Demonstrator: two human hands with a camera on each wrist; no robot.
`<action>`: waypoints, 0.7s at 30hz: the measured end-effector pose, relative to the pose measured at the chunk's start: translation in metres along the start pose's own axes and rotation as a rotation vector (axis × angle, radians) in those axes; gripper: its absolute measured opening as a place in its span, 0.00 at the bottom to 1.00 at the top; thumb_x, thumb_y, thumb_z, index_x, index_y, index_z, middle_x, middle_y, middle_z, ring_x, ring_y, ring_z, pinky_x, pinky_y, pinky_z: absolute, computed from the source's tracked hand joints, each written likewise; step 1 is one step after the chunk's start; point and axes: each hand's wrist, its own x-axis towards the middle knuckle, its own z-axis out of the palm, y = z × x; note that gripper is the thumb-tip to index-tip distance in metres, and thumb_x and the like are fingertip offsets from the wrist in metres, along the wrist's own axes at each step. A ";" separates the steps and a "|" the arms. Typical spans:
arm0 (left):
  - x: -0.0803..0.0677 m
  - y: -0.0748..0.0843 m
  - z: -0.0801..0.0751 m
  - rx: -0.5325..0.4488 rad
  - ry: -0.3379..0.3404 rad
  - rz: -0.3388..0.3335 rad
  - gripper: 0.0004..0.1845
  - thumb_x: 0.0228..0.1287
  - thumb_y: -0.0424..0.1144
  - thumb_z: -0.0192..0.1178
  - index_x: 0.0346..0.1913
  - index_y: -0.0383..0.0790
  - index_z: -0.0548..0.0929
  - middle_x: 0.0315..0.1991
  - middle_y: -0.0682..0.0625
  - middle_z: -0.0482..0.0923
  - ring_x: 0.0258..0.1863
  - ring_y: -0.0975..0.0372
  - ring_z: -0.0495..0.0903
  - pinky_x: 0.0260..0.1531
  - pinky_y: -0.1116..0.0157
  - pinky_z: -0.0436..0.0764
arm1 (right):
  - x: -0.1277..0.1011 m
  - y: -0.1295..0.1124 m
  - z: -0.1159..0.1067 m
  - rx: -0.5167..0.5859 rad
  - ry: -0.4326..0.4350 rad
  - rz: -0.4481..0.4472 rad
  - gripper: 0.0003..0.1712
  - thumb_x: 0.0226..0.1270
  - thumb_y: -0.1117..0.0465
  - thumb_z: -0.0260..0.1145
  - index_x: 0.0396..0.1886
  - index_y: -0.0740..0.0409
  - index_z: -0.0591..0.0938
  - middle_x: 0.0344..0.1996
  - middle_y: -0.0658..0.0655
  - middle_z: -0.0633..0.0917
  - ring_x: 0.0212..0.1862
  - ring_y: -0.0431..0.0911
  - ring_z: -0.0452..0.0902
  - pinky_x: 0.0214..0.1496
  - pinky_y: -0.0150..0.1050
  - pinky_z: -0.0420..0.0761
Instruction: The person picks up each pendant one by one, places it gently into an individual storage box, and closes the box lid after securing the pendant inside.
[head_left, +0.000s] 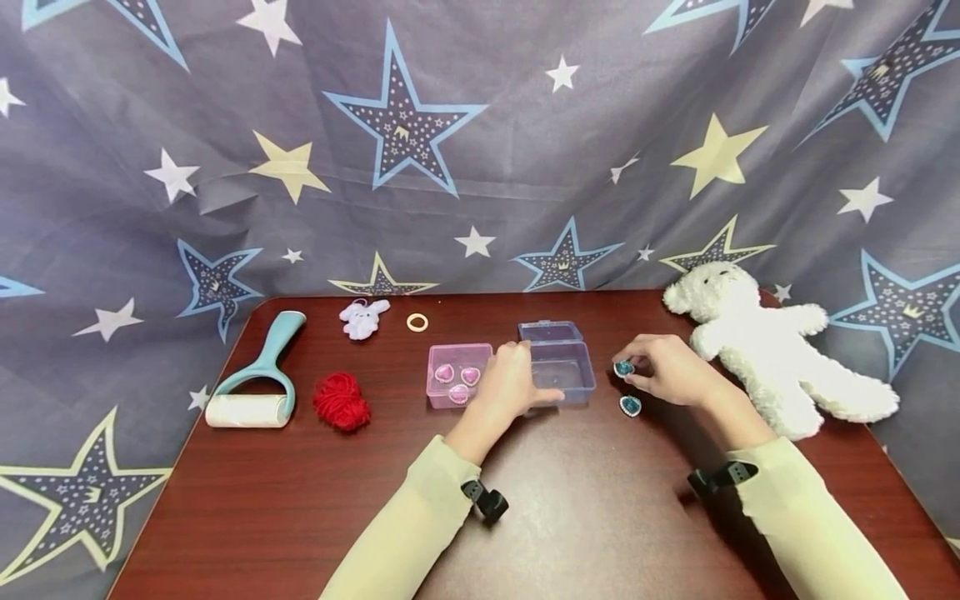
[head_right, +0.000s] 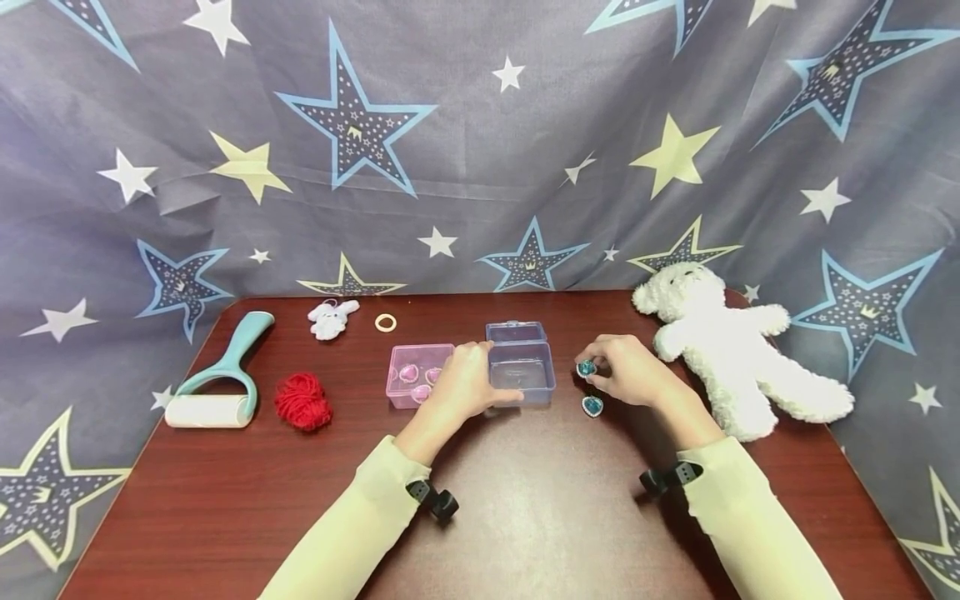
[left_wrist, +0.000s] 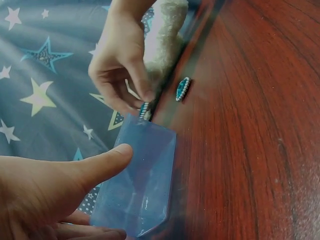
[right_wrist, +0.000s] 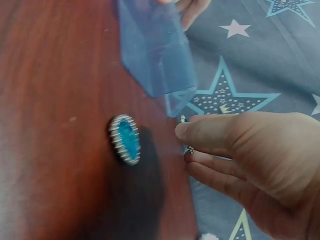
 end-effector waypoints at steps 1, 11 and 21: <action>0.000 0.000 0.000 0.003 0.006 0.001 0.48 0.44 0.63 0.85 0.57 0.28 0.83 0.49 0.34 0.88 0.51 0.43 0.89 0.54 0.52 0.88 | 0.002 0.000 -0.001 0.002 0.009 0.001 0.15 0.58 0.69 0.80 0.46 0.59 0.92 0.37 0.52 0.90 0.38 0.45 0.86 0.42 0.41 0.85; -0.001 -0.001 -0.001 0.021 0.028 0.007 0.44 0.41 0.62 0.86 0.50 0.29 0.84 0.43 0.35 0.88 0.44 0.45 0.90 0.47 0.53 0.89 | 0.027 -0.014 -0.013 0.040 0.048 -0.013 0.15 0.59 0.70 0.80 0.47 0.57 0.92 0.40 0.52 0.92 0.41 0.45 0.88 0.46 0.46 0.88; 0.000 0.001 -0.001 0.053 0.002 0.011 0.48 0.44 0.64 0.85 0.57 0.27 0.84 0.44 0.37 0.87 0.44 0.47 0.92 0.46 0.56 0.90 | 0.060 -0.046 -0.006 0.106 0.005 -0.095 0.14 0.61 0.67 0.79 0.47 0.57 0.92 0.40 0.51 0.91 0.42 0.45 0.89 0.46 0.47 0.88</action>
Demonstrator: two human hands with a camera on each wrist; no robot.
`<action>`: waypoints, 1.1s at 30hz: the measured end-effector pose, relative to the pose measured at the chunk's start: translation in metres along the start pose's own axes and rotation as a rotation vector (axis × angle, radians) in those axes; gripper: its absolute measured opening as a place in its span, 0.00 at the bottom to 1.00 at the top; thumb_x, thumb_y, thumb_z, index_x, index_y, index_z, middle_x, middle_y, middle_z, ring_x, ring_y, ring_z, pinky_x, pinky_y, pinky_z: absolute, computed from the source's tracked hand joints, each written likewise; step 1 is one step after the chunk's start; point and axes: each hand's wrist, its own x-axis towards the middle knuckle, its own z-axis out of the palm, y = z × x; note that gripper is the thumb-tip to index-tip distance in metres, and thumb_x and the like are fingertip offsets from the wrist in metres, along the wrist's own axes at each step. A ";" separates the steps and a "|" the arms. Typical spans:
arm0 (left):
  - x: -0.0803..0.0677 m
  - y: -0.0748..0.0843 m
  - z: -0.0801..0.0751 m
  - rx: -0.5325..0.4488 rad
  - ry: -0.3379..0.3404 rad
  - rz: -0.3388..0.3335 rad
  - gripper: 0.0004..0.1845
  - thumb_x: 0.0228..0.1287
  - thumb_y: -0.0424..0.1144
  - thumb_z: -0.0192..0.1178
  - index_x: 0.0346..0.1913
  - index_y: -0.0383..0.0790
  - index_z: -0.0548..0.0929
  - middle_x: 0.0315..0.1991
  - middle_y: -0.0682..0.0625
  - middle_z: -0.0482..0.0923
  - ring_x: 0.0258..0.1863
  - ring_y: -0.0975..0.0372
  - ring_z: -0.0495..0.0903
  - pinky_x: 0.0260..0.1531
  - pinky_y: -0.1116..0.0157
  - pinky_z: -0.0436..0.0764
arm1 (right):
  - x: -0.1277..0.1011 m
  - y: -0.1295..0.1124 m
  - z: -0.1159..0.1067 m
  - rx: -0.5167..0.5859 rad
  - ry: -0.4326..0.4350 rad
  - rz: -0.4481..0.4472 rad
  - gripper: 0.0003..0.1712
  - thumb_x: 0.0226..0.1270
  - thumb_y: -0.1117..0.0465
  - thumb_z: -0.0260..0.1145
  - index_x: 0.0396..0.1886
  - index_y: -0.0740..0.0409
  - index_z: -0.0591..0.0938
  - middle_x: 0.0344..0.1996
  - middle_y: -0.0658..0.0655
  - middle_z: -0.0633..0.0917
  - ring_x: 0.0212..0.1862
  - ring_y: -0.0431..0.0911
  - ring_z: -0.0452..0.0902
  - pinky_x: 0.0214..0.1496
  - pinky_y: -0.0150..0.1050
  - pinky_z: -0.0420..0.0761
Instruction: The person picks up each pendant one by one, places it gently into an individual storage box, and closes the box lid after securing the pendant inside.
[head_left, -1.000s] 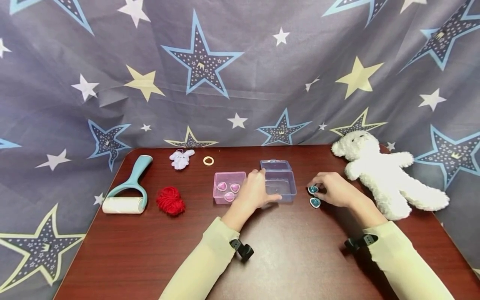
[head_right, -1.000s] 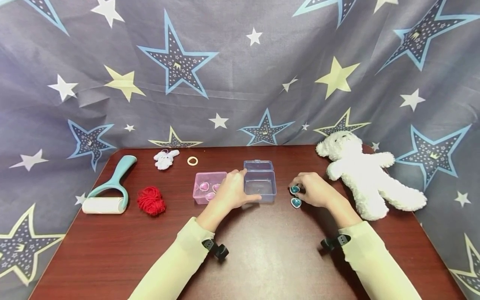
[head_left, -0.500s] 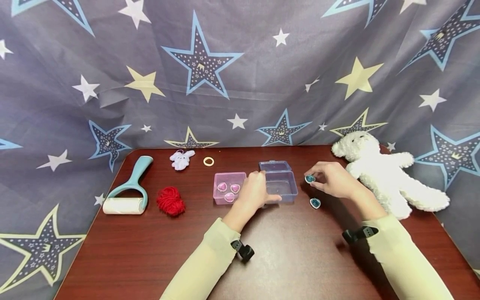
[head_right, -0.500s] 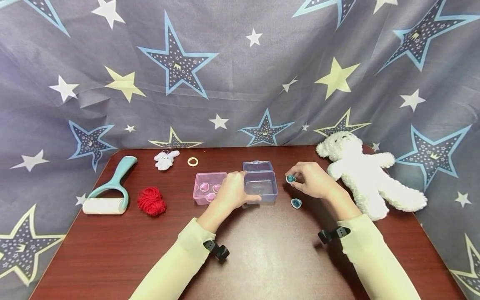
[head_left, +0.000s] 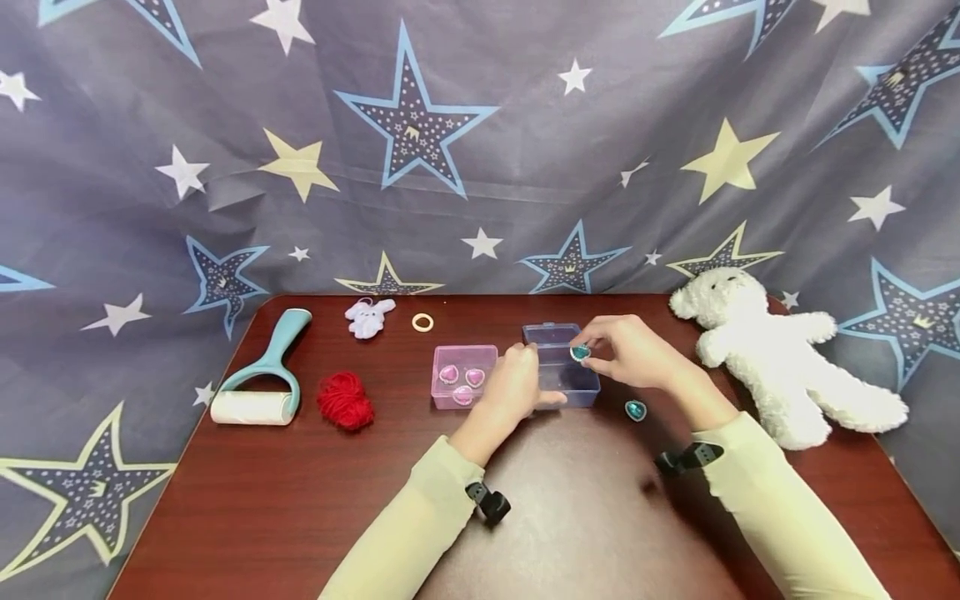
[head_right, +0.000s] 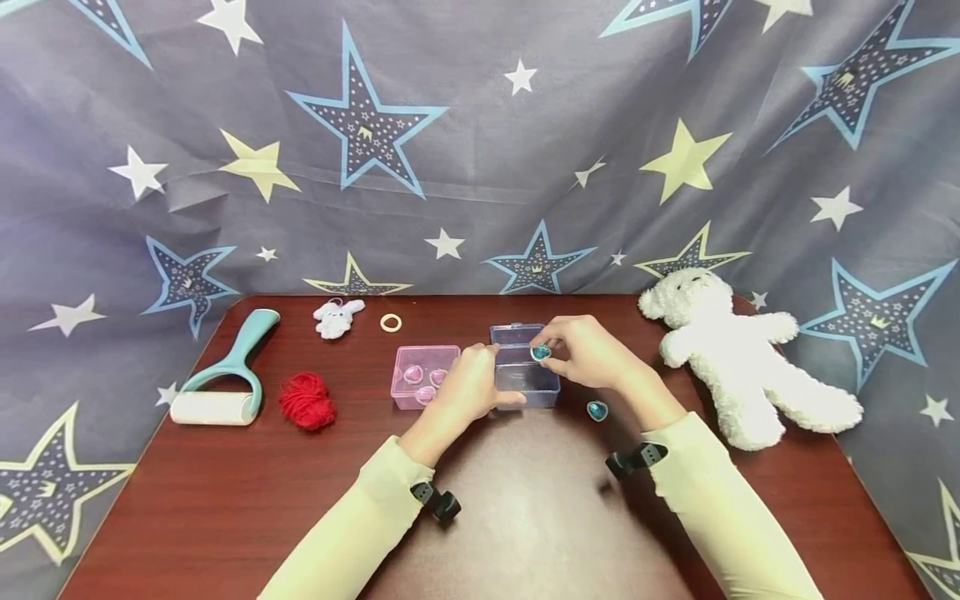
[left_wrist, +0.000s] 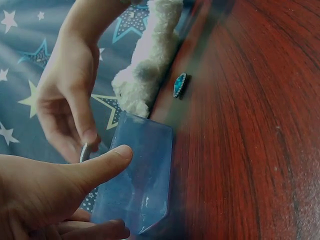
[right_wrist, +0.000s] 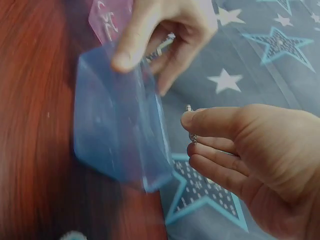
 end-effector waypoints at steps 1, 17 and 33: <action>0.000 0.000 0.000 0.007 -0.001 -0.002 0.48 0.44 0.64 0.84 0.57 0.27 0.85 0.45 0.38 0.87 0.43 0.47 0.92 0.45 0.56 0.91 | 0.004 -0.002 0.003 0.005 -0.007 -0.010 0.14 0.61 0.67 0.79 0.47 0.57 0.92 0.40 0.51 0.91 0.42 0.45 0.89 0.46 0.47 0.88; 0.001 -0.002 0.004 0.044 0.017 0.023 0.45 0.45 0.66 0.83 0.56 0.31 0.85 0.44 0.41 0.88 0.44 0.52 0.91 0.45 0.59 0.90 | 0.024 -0.012 0.036 -0.037 -0.058 -0.127 0.12 0.58 0.71 0.80 0.41 0.56 0.92 0.36 0.52 0.91 0.39 0.47 0.86 0.44 0.43 0.87; 0.000 -0.006 0.004 -0.019 0.013 0.036 0.42 0.44 0.63 0.85 0.53 0.33 0.86 0.44 0.41 0.88 0.45 0.52 0.91 0.46 0.59 0.90 | 0.031 -0.015 0.041 -0.094 -0.101 -0.171 0.12 0.58 0.68 0.81 0.41 0.57 0.92 0.36 0.53 0.92 0.40 0.47 0.88 0.45 0.43 0.88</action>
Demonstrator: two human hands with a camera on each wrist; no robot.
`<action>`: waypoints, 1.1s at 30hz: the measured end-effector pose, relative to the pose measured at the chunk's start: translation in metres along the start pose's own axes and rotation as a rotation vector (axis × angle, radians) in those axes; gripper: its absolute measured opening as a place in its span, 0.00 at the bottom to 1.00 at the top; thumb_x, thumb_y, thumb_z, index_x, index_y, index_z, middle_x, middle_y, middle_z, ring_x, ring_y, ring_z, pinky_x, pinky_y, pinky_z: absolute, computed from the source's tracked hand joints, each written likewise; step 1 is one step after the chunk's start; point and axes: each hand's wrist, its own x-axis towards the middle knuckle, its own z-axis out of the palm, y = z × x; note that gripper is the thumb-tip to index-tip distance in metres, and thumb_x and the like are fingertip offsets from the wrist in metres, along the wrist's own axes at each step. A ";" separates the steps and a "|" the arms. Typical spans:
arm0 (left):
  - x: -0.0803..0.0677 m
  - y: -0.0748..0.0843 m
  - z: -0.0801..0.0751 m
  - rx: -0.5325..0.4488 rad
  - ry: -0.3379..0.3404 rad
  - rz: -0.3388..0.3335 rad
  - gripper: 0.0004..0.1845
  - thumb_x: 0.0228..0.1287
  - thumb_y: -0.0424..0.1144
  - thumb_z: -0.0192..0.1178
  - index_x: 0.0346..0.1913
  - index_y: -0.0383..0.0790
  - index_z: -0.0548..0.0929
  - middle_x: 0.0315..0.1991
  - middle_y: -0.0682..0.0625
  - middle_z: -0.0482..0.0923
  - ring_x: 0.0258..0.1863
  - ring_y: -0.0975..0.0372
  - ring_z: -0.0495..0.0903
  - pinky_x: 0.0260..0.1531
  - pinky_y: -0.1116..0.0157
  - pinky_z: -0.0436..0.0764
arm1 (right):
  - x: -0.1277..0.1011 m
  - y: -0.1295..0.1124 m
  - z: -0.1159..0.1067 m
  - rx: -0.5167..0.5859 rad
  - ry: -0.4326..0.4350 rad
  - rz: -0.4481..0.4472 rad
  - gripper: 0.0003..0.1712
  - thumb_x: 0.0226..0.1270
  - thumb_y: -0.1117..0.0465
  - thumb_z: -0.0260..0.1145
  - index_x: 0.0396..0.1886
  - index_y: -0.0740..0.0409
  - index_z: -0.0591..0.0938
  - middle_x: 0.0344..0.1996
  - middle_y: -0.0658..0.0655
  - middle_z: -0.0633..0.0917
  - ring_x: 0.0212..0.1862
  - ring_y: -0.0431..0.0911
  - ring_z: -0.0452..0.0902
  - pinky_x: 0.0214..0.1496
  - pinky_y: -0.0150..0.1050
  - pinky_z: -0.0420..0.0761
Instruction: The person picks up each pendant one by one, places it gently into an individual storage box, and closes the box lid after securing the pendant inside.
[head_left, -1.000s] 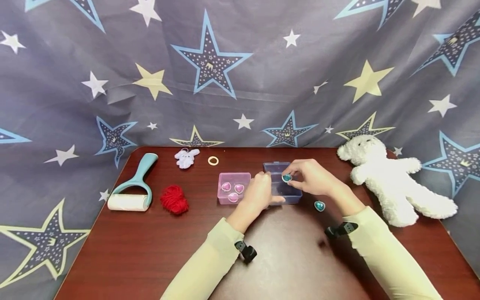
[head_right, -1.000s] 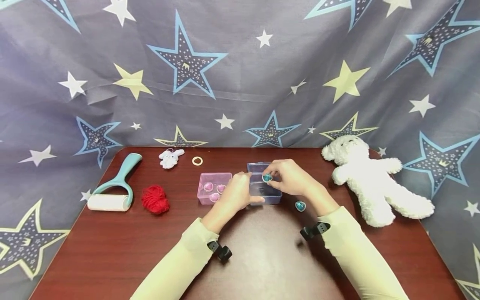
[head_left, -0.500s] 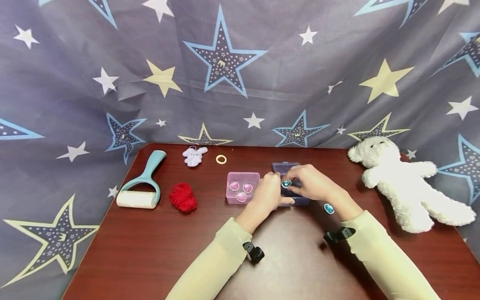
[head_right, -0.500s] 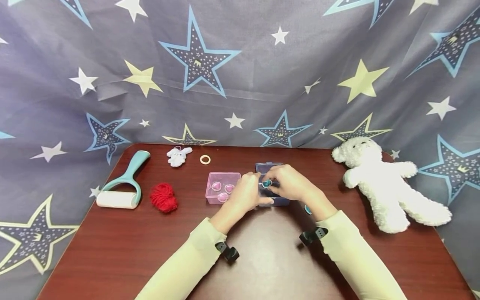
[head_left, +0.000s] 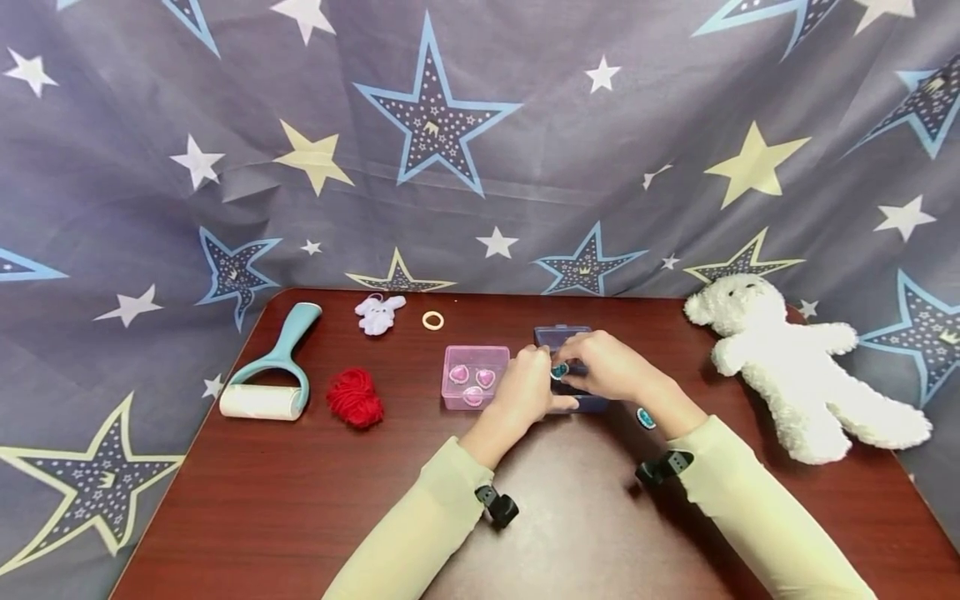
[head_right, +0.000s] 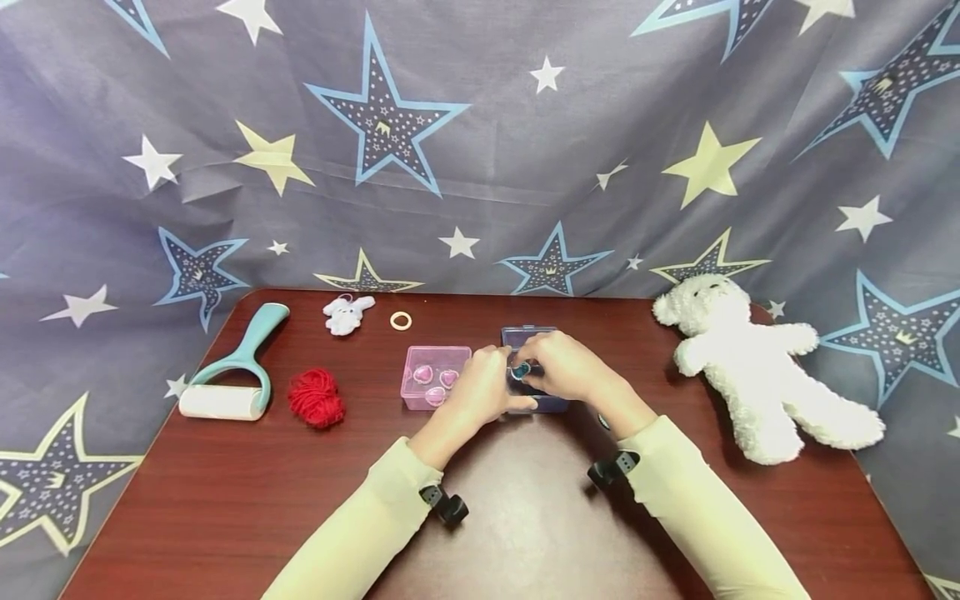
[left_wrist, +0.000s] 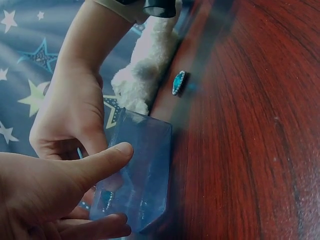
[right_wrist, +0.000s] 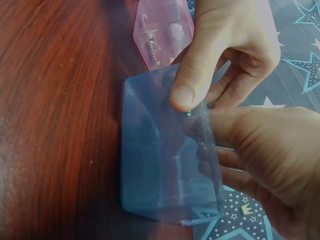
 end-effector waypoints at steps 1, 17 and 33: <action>0.000 -0.001 0.000 -0.003 -0.001 0.001 0.42 0.45 0.63 0.85 0.53 0.33 0.85 0.44 0.41 0.88 0.45 0.51 0.91 0.46 0.58 0.90 | 0.000 0.000 0.000 -0.001 0.001 -0.001 0.11 0.58 0.68 0.81 0.41 0.58 0.92 0.37 0.54 0.92 0.40 0.47 0.88 0.45 0.44 0.88; -0.001 -0.002 -0.002 -0.044 0.007 -0.002 0.40 0.45 0.60 0.86 0.51 0.33 0.85 0.42 0.41 0.86 0.43 0.50 0.90 0.44 0.58 0.90 | 0.007 0.001 0.007 -0.027 -0.077 0.035 0.09 0.59 0.69 0.79 0.38 0.55 0.92 0.35 0.51 0.93 0.36 0.44 0.87 0.42 0.41 0.87; 0.000 -0.001 0.000 -0.060 0.004 -0.005 0.41 0.44 0.59 0.87 0.53 0.31 0.85 0.43 0.40 0.87 0.46 0.50 0.90 0.47 0.56 0.90 | 0.012 0.001 0.011 -0.070 -0.113 -0.007 0.07 0.60 0.68 0.79 0.36 0.54 0.92 0.30 0.50 0.91 0.29 0.38 0.76 0.35 0.35 0.79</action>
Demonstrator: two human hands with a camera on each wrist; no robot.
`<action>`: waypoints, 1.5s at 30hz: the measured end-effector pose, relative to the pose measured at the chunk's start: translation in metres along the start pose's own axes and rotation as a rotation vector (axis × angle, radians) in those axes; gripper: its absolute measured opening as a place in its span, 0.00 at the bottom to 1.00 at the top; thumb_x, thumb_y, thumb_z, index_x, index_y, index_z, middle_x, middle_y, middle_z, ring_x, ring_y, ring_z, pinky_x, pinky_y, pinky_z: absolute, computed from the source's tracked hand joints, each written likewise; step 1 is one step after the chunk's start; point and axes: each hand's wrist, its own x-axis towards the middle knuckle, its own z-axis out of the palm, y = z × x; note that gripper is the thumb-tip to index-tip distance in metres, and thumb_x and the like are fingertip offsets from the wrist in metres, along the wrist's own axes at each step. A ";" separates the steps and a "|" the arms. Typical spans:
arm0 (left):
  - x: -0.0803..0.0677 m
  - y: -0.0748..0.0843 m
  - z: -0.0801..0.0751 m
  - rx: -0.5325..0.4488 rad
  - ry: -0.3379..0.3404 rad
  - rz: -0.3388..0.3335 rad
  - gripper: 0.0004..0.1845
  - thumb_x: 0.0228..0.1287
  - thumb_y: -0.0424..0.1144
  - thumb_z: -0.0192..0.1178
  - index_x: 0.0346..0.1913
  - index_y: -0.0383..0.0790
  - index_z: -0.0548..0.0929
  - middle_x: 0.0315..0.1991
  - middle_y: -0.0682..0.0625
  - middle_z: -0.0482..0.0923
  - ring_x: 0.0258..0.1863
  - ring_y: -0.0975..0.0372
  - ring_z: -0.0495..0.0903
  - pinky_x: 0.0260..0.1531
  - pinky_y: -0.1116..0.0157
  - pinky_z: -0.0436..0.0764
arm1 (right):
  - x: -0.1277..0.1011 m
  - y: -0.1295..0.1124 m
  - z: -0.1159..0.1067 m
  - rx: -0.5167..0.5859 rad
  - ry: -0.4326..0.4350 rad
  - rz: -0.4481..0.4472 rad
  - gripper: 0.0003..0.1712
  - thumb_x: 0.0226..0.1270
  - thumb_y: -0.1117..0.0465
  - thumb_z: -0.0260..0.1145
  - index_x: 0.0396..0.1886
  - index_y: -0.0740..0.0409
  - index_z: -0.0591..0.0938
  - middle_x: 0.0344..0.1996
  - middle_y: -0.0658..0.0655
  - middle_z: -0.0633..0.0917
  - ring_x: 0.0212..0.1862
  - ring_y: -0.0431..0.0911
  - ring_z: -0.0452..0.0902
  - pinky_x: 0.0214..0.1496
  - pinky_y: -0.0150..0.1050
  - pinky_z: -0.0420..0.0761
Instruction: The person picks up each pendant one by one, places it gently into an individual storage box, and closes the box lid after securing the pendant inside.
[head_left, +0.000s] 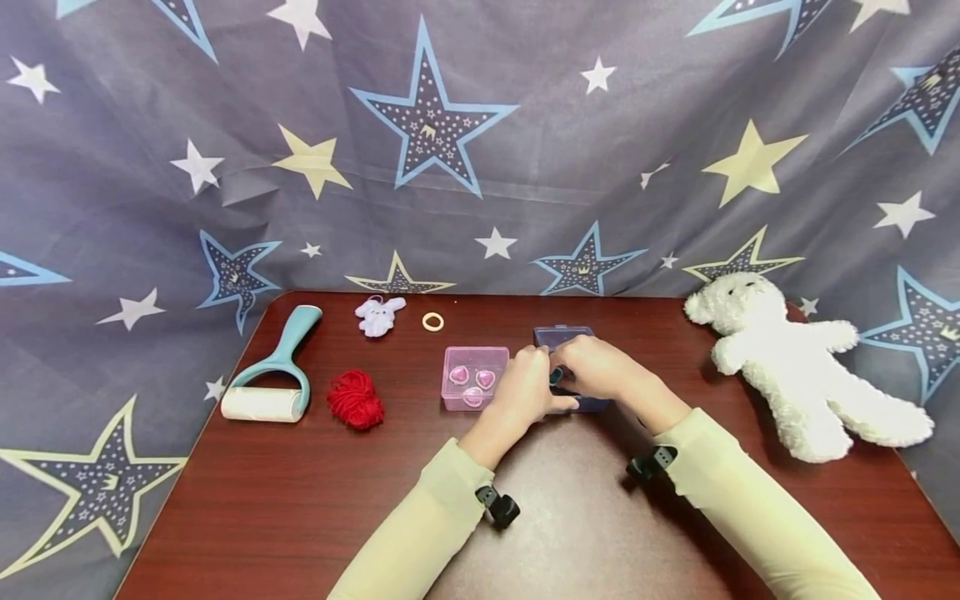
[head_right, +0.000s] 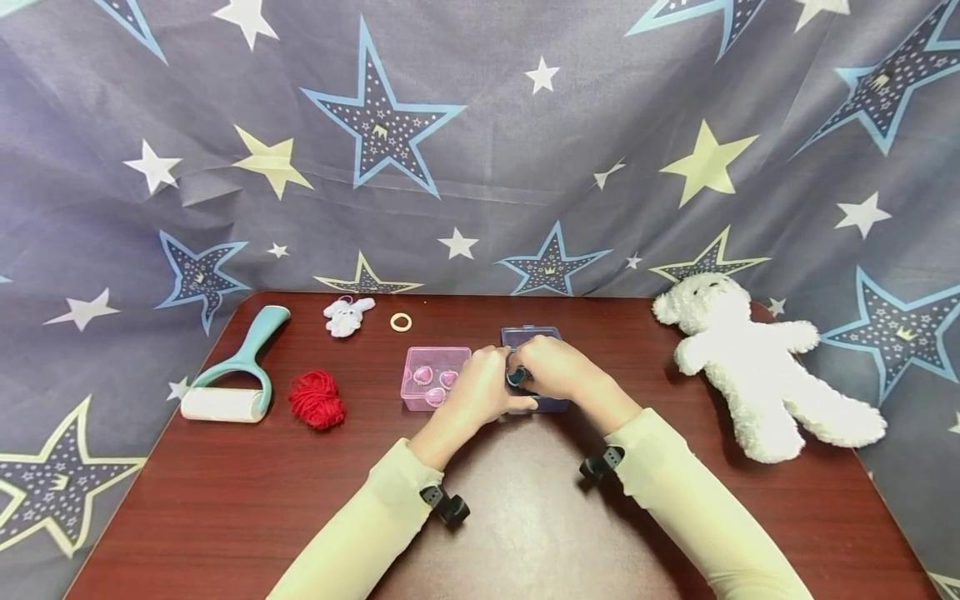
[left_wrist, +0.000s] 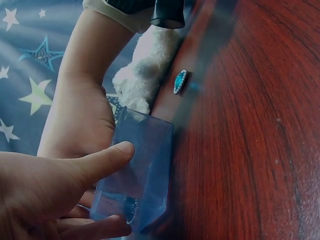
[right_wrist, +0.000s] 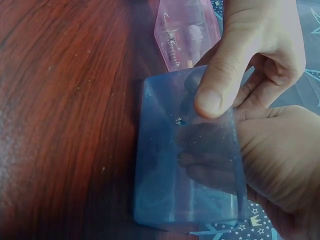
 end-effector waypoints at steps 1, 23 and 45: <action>0.000 0.000 0.000 0.001 0.000 0.000 0.41 0.44 0.59 0.87 0.52 0.31 0.85 0.42 0.40 0.87 0.46 0.50 0.90 0.47 0.57 0.90 | 0.000 0.000 0.000 0.001 -0.001 0.004 0.07 0.60 0.68 0.79 0.35 0.54 0.92 0.30 0.50 0.90 0.29 0.38 0.75 0.35 0.35 0.79; -0.001 0.001 -0.001 0.003 0.011 -0.006 0.38 0.43 0.59 0.87 0.47 0.33 0.85 0.40 0.40 0.87 0.44 0.49 0.90 0.46 0.57 0.90 | 0.003 0.003 0.005 -0.030 -0.033 -0.011 0.08 0.57 0.69 0.79 0.35 0.53 0.92 0.32 0.50 0.92 0.36 0.46 0.89 0.42 0.44 0.88; -0.001 0.000 -0.003 -0.007 -0.004 -0.011 0.38 0.43 0.58 0.87 0.47 0.33 0.85 0.41 0.40 0.88 0.45 0.49 0.90 0.47 0.57 0.89 | 0.004 0.004 0.003 -0.019 -0.057 0.008 0.07 0.56 0.70 0.78 0.32 0.54 0.91 0.27 0.49 0.90 0.30 0.43 0.85 0.37 0.42 0.86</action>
